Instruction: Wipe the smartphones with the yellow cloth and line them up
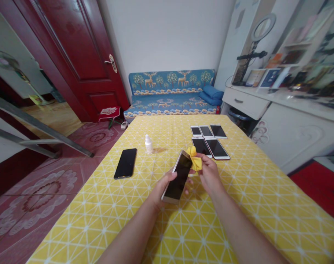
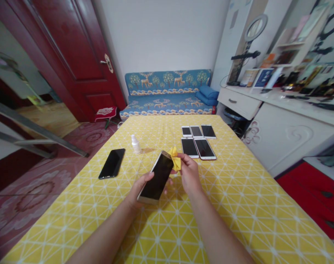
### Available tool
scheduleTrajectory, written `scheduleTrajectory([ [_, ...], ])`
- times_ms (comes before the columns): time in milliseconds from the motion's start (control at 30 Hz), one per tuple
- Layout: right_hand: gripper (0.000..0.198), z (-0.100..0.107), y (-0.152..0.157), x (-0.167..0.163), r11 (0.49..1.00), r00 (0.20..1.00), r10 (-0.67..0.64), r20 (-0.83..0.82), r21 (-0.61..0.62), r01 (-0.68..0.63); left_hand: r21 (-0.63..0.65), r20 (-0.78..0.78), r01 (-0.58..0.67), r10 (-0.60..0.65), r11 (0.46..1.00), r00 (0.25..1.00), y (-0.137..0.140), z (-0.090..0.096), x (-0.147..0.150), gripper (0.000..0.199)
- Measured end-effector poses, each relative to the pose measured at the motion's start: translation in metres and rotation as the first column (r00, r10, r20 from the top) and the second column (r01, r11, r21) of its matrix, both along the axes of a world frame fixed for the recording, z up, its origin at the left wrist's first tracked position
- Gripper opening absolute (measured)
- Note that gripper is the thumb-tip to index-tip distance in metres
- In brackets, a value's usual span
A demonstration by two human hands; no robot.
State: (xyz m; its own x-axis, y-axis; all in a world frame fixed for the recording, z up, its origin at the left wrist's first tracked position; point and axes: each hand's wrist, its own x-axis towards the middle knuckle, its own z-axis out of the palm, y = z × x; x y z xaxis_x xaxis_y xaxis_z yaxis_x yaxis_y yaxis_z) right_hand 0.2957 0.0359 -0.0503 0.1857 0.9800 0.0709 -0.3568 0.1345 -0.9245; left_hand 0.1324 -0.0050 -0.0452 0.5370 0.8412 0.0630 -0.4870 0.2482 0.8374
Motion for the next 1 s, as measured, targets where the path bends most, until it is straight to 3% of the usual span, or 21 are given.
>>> scheduleTrajectory([
  [67,0.018,-0.001,-0.002,-0.005,0.997,0.991,-0.041,0.130,0.076,0.031,-0.155,0.091,0.072,-0.059,0.985,0.994,0.001,-0.005,-0.002,0.054],
  [167,0.009,0.000,-0.006,-0.009,0.961,0.925,-0.171,0.340,0.264,0.081,-0.250,0.134,0.182,-0.152,0.951,0.979,0.003,-0.009,-0.005,0.055],
  [300,0.009,0.004,-0.013,-0.011,0.912,0.806,-0.286,0.518,0.405,0.064,-0.313,0.123,0.150,-0.117,0.938,0.985,0.002,-0.007,-0.003,0.049],
  [467,0.020,0.005,-0.018,-0.016,0.862,0.754,-0.265,0.601,0.498,-0.095,-0.463,0.000,0.005,-0.005,0.887,1.000,0.001,-0.003,0.004,0.055],
  [567,0.023,0.003,-0.023,-0.026,0.821,0.746,-0.210,0.632,0.528,-0.216,-0.488,-0.042,-0.124,0.119,0.864,0.992,0.003,-0.002,0.006,0.053],
  [667,0.023,0.002,-0.032,-0.038,0.801,0.734,-0.158,0.660,0.520,-0.295,-0.470,0.038,-0.206,0.252,0.859,0.967,0.008,-0.002,0.005,0.049],
  [767,0.025,-0.002,-0.040,-0.047,0.764,0.703,-0.090,0.705,0.502,-0.406,-0.470,0.116,-0.242,0.332,0.849,0.936,0.015,-0.002,-0.001,0.057],
  [833,0.027,-0.006,-0.039,-0.048,0.746,0.659,-0.092,0.747,0.490,-0.452,-0.430,0.164,-0.382,0.486,0.818,0.858,0.020,-0.001,-0.008,0.059],
  [933,0.028,-0.011,-0.030,-0.042,0.810,0.572,-0.234,0.786,0.483,-0.333,-0.350,0.230,-0.586,0.673,0.731,0.703,0.025,0.000,-0.019,0.055],
  [1000,0.025,-0.012,-0.022,-0.035,0.857,0.501,-0.335,0.798,0.479,-0.190,-0.321,0.262,-0.625,0.701,0.711,0.663,0.027,0.002,-0.024,0.054],
])
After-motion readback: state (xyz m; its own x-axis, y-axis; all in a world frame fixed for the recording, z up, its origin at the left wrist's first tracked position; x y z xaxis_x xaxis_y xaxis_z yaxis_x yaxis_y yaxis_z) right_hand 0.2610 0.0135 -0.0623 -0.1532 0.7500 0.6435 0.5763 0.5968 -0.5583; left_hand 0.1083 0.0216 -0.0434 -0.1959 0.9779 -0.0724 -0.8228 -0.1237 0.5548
